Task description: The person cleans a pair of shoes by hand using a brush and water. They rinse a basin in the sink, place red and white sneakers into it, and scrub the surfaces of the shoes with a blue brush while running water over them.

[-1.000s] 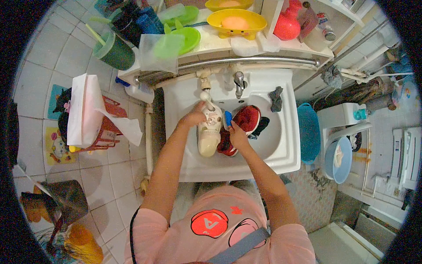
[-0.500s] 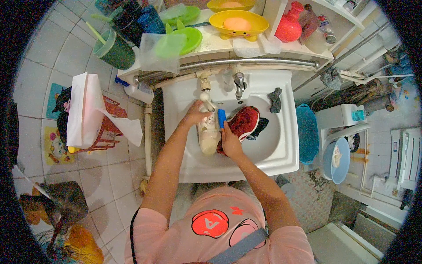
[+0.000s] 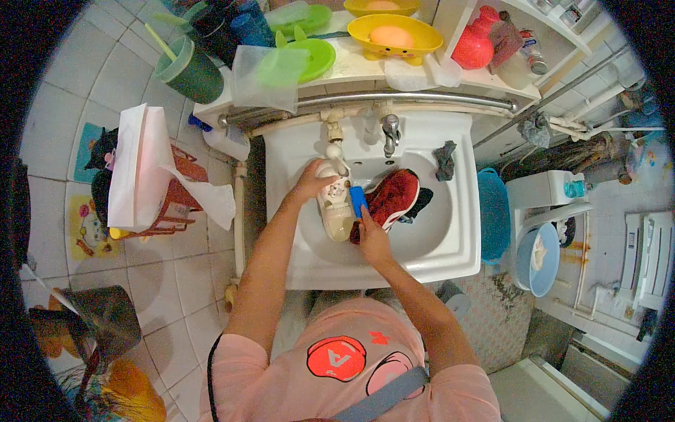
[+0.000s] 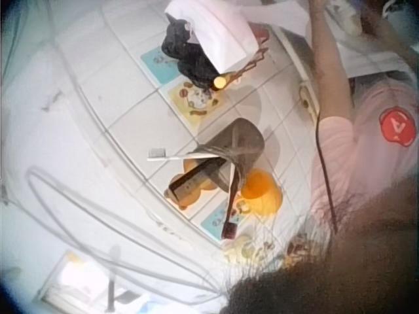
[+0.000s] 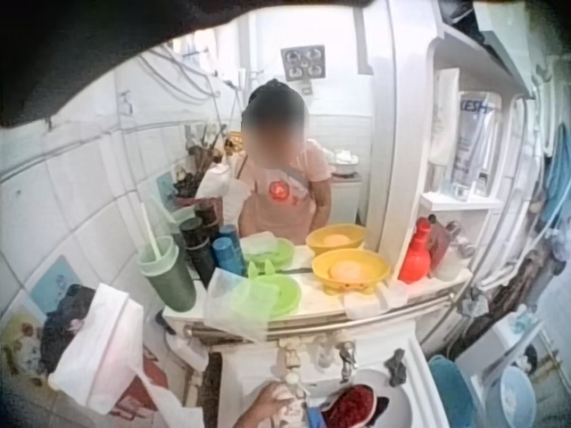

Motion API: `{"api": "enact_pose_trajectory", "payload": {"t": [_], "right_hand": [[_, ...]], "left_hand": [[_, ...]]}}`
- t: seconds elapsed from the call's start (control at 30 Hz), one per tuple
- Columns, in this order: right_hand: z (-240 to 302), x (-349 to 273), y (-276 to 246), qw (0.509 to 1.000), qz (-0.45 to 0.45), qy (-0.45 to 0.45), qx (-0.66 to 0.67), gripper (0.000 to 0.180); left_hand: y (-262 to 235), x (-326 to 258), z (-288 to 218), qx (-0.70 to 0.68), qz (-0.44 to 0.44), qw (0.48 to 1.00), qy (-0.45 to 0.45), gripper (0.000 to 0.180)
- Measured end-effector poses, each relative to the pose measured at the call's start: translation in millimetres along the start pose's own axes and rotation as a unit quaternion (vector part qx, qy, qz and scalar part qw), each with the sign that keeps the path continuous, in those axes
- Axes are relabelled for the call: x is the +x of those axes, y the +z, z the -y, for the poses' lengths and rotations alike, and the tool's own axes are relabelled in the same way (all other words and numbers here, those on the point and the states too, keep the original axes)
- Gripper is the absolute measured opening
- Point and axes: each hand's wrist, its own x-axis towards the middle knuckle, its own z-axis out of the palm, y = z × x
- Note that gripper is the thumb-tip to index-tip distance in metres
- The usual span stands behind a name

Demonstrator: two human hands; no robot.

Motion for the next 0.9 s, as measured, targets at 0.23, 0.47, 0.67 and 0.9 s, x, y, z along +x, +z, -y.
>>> {"api": "enact_pose_trajectory", "payload": {"t": [0.23,0.47,0.67,0.9], "right_hand": [[9,8,4,0.989,0.043,-0.009,-0.138,0.049],[17,16,-11,0.984,0.063,0.031,-0.164,0.051],[11,11,-14,0.998,-0.014,0.054,0.020,0.047],[-35,8,12,0.998,-0.012,0.043,0.051,0.045]], "left_hand": [[-6,4,7,0.006,0.010,1.000,0.015,0.078],[-6,-3,-18,0.035,0.042,0.998,-0.009,0.078],[-16,-6,-21,-0.077,0.098,0.990,-0.073,0.081],[-18,-5,-31,-0.105,0.134,0.983,-0.065,0.086]]}}
